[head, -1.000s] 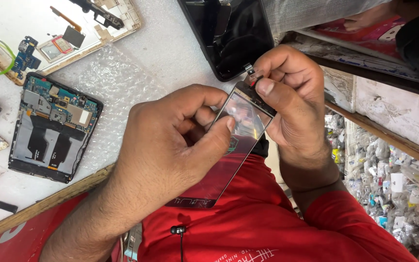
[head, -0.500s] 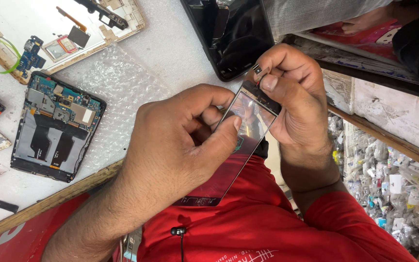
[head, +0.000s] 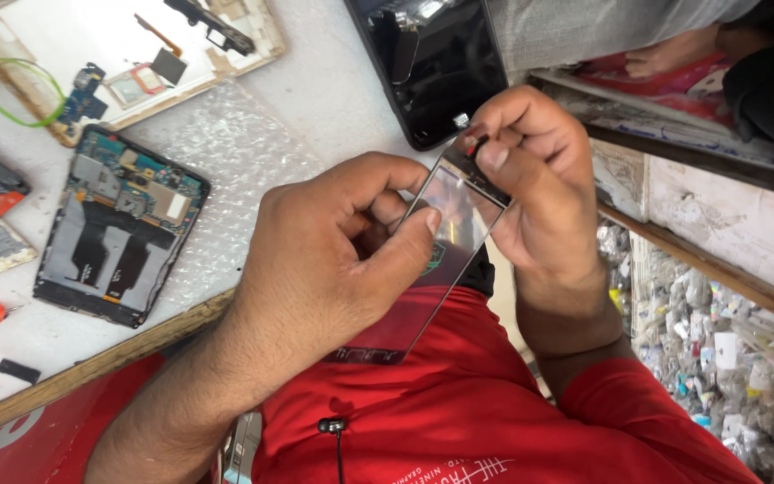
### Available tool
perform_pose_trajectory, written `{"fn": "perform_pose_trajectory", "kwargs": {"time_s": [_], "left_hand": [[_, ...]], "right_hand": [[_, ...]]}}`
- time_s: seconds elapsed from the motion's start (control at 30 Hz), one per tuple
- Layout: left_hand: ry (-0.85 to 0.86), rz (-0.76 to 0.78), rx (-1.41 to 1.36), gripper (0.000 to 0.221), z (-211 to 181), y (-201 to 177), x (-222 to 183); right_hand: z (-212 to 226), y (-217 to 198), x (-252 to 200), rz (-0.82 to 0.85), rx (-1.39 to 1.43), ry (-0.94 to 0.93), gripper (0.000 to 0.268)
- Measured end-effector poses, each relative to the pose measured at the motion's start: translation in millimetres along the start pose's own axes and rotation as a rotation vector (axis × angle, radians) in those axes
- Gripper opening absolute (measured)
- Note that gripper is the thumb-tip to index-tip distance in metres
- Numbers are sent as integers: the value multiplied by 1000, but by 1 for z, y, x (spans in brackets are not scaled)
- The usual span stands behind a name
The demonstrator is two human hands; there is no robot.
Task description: The person disassembles a smartphone, removes the battery, and handles internal components and a screen assembly. They then reassemble the device by placing the screen back onto the chassis and pressing the edges to secure it.
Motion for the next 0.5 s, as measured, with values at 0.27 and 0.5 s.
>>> {"fn": "perform_pose_trajectory", "kwargs": {"time_s": [0.27,0.5], "left_hand": [[201,-157,-96,21,3,-16,-37],[420,-337,-96,31,-4,-50,-77]], "right_hand": [[0,53,-10,73,-249,-74,17],[-10,92,-25,36,-484,19,9]]}}
Point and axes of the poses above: each hand's wrist, its own x-axis towards the middle knuckle, its own y-axis out of the palm, z = x × y, the point moved 6 cm from there along x, towards the middle knuckle, and after that the axes turned 8 degrees about y, right-handed, at the moved point
